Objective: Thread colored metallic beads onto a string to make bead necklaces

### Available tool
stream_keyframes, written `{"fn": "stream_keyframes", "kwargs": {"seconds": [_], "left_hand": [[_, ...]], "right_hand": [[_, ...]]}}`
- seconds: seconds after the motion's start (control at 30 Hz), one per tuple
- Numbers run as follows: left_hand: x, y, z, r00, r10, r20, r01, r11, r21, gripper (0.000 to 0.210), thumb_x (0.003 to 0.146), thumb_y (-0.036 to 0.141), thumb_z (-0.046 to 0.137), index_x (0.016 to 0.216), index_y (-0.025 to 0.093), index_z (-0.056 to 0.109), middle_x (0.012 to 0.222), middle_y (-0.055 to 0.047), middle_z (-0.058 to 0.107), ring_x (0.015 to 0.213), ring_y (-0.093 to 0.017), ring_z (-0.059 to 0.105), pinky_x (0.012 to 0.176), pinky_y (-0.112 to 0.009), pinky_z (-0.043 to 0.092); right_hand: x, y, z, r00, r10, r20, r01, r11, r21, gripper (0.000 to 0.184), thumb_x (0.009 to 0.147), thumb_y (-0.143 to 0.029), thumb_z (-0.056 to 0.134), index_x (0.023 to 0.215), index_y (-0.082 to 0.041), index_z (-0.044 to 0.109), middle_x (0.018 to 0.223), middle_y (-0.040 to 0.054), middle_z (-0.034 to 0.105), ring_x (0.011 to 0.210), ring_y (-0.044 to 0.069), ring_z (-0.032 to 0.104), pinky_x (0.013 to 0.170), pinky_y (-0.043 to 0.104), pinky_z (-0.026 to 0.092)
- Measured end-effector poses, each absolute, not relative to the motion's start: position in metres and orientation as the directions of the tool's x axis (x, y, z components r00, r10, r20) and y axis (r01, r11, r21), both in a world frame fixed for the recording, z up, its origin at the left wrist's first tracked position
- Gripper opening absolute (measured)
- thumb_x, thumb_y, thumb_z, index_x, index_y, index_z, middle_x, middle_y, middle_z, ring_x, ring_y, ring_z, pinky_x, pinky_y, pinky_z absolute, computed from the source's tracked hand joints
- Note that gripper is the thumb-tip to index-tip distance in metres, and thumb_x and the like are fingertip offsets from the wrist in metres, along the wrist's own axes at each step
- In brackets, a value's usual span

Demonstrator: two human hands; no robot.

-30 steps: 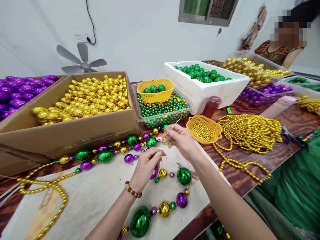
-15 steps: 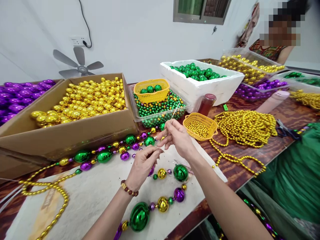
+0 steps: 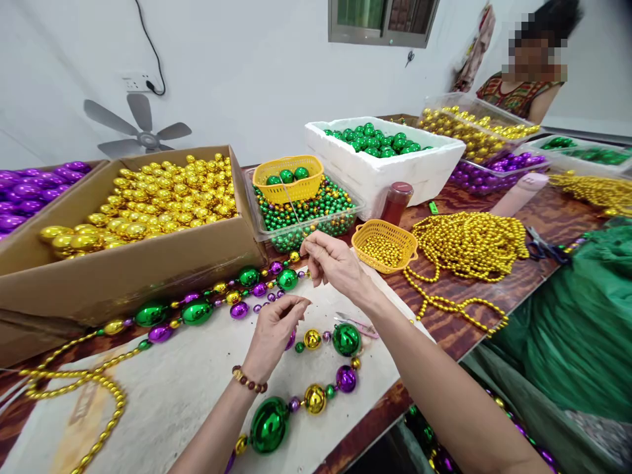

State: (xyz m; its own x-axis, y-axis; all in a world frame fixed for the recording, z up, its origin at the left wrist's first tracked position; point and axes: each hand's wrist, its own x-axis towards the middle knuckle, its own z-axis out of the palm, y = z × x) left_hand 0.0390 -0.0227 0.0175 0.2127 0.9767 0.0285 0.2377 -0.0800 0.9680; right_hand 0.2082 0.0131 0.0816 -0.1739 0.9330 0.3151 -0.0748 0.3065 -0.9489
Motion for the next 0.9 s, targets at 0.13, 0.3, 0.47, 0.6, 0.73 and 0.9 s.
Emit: {"fn": "stream_keyframes", "kwargs": {"seconds": [0.13,0.3,0.47,0.6,0.73,0.9], "left_hand": [[0.039,-0.025,0.011,0.257,0.96,0.111,0.306,-0.19,0.933,0.022,0.086,0.038,0.061,0.086,0.02,0.074,0.074,-0.003,0.064,0.069,-0.016,0.055,0.062,-0.025,0.04],[0.034,-0.03,-0.001,0.305,0.94,0.152,0.397,-0.27,0.877,0.022,0.089,0.036,0.057,0.085,0.021,0.073,0.084,-0.005,0.066,0.079,-0.019,0.058,0.073,-0.029,0.041],[0.019,-0.035,-0.008,0.302,0.944,0.132,0.443,-0.262,0.857,0.021,0.087,0.036,0.058,0.086,0.023,0.075,0.094,-0.007,0.064,0.088,-0.021,0.058,0.073,-0.029,0.042],[0.012,-0.039,-0.013,0.228,0.972,0.059,0.444,-0.158,0.882,0.02,0.08,0.039,0.066,0.083,0.023,0.077,0.088,-0.006,0.062,0.08,-0.02,0.057,0.068,-0.028,0.043],[0.01,-0.042,-0.018,0.068,0.982,-0.178,0.237,0.158,0.959,0.027,0.069,0.043,0.074,0.077,0.017,0.074,0.069,-0.002,0.06,0.059,-0.015,0.054,0.057,-0.027,0.046],[0.001,-0.049,-0.026,0.018,0.95,-0.31,0.104,0.307,0.946,0.035,0.067,0.048,0.074,0.078,0.015,0.066,0.065,-0.002,0.064,0.06,-0.018,0.064,0.063,-0.034,0.057]], "right_hand": [[0.217,0.014,0.114,-0.071,0.901,0.427,-0.224,0.403,-0.887,0.02,0.098,-0.034,0.046,0.086,-0.023,0.056,0.052,-0.0094,0.043,0.035,0.004,0.042,0.032,0.014,0.029],[0.235,0.018,0.16,0.118,0.849,0.515,-0.308,0.525,-0.794,0.02,0.099,-0.032,0.048,0.081,-0.023,0.053,0.052,-0.0093,0.038,0.035,0.003,0.033,0.031,0.014,0.024],[0.246,0.019,0.188,0.205,0.821,0.532,-0.237,0.569,-0.787,0.022,0.101,-0.032,0.046,0.082,-0.023,0.051,0.053,-0.0105,0.037,0.034,0.002,0.035,0.033,0.012,0.026],[0.251,0.023,0.202,0.249,0.81,0.53,-0.234,0.582,-0.779,0.025,0.104,-0.024,0.039,0.082,-0.022,0.05,0.05,-0.0099,0.039,0.034,0.002,0.037,0.032,0.012,0.025],[0.247,0.027,0.212,0.21,0.809,0.548,-0.19,0.584,-0.789,0.024,0.103,-0.033,0.042,0.082,-0.024,0.051,0.052,-0.0095,0.04,0.034,0.002,0.039,0.032,0.013,0.025],[0.233,0.029,0.216,0.155,0.793,0.589,-0.184,0.609,-0.771,0.026,0.099,-0.044,0.049,0.081,-0.024,0.05,0.051,-0.0095,0.039,0.035,0.003,0.039,0.033,0.014,0.028]]}}
